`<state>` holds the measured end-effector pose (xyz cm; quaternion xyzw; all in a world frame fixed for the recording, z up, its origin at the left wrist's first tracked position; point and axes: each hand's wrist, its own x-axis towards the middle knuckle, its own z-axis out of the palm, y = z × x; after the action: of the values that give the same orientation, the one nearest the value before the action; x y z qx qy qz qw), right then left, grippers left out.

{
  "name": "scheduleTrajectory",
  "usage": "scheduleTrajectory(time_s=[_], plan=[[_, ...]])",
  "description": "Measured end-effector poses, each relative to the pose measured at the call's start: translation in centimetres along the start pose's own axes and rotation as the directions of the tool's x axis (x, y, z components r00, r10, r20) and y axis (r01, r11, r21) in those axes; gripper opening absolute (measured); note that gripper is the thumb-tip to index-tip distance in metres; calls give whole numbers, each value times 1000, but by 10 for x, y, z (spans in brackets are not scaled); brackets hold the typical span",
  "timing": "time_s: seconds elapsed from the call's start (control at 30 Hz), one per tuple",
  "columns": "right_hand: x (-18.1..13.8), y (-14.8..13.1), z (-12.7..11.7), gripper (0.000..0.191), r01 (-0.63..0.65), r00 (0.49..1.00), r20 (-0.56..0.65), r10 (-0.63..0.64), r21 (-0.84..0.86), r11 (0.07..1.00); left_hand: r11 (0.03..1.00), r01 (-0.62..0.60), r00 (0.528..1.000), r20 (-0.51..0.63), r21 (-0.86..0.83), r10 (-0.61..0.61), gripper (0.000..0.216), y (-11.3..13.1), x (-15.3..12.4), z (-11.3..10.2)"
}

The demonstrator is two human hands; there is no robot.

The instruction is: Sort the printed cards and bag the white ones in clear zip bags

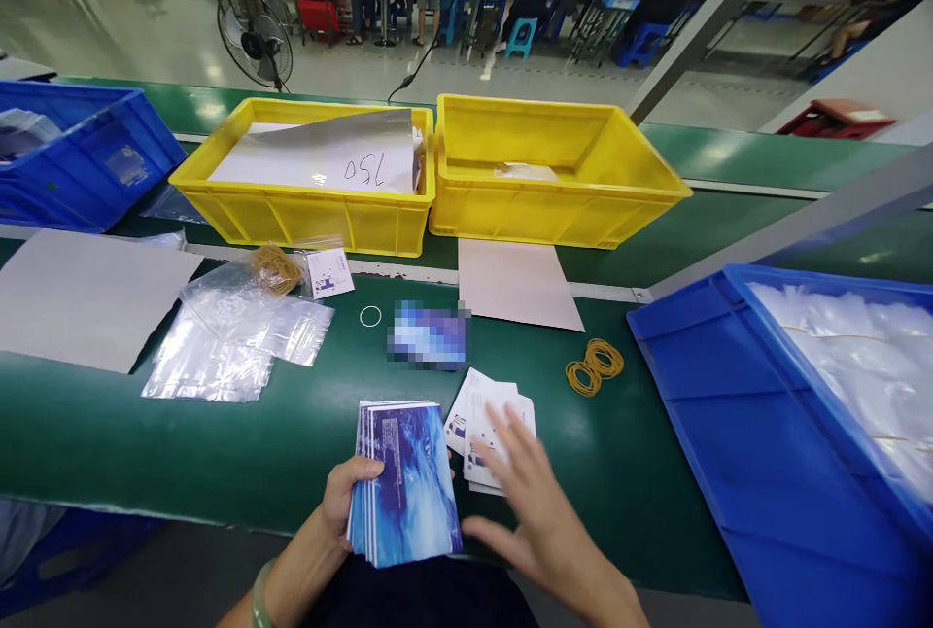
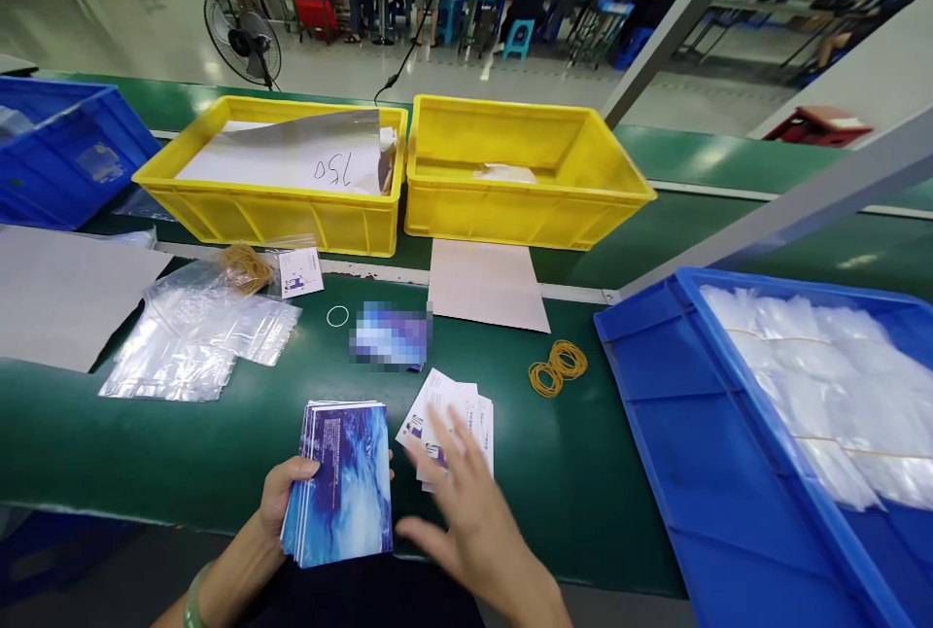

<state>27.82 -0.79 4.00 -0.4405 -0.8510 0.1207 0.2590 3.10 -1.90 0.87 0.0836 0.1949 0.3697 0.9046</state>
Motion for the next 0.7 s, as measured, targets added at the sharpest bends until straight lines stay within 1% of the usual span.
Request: scheduleTrajectory(time_s=[0.03, 0.07, 0.13, 0.2, 0.27, 0.3, 0.33, 0.37, 0.4, 0.43, 0.47, 0.5, 0.53, 0.57, 0.6, 0.63, 0.7], plan=[[1, -7, 0, 54, 149, 986, 74, -150, 21, 989, 1000, 2, 1000, -13, 13, -2, 42, -1, -1, -3], [2, -12, 0, 46, 252, 960, 112, -257, 52, 966, 1000, 5, 1000, -18, 25, -5, 41, -2, -2, -5], [6, -21, -6, 34, 360, 922, 107, -371, 110, 926, 999, 13, 1000, -15, 41, -12, 40, -3, -3, -8], [10, -24, -14, 28, 395, 908, 72, -412, 173, 902, 999, 26, 1000, 0, 36, -26, 40, -4, -3, -10], [10, -24, -24, 32, 392, 905, 62, -422, 269, 880, 1000, 31, 999, 24, 2, -31, 41, -4, -2, -11], [8, -24, -29, 35, 370, 913, 40, -407, 346, 862, 1000, 21, 999, 31, -18, -20, 42, -3, -1, -11], [5, -25, -33, 35, 321, 934, -2, -356, 436, 841, 999, 0, 999, 34, -36, 1, 44, -3, 0, -10], [1, -25, -36, 32, 243, 967, -58, -250, 523, 817, 998, -27, 999, 36, -50, 29, 47, -2, 1, -9], [-3, -26, -37, 26, 134, 990, -112, -84, 602, 787, 997, -52, 998, 38, -56, 54, 52, -1, 3, -7], [-5, -27, -37, 21, 2, 982, -140, 124, 669, 743, 996, -68, 997, 42, -55, 71, 57, 0, 3, -6], [-6, -28, -34, 21, -143, 933, -131, 335, 719, 680, 996, -78, 996, 47, -51, 80, 60, 0, 4, -4], [-6, -29, -31, 25, -281, 855, -87, 511, 751, 598, 996, -84, 995, 49, -41, 86, 61, 1, 4, -2], [-3, -30, -26, 29, -393, 771, -21, 636, 771, 501, 996, -89, 995, 46, -23, 90, 58, 0, 4, -1], [2, -31, -20, 32, -468, 704, 53, 708, 785, 406, 995, -95, 995, 36, 2, 95, 54, -1, 3, -1], [7, -32, -13, 33, -517, 661, 132, 739, 794, 321, 995, -100, 995, 23, 30, 99, 50, -3, 3, -2], [13, -33, -6, 34, -548, 636, 202, 745, 798, 252, 993, -104, 995, 8, 59, 104, 48, -5, 2, -2], [23, -35, 7, 36, -593, 617, 335, 712, 793, 140, 989, -101, 994, -24, 112, 105, 48, -11, 1, -3]])
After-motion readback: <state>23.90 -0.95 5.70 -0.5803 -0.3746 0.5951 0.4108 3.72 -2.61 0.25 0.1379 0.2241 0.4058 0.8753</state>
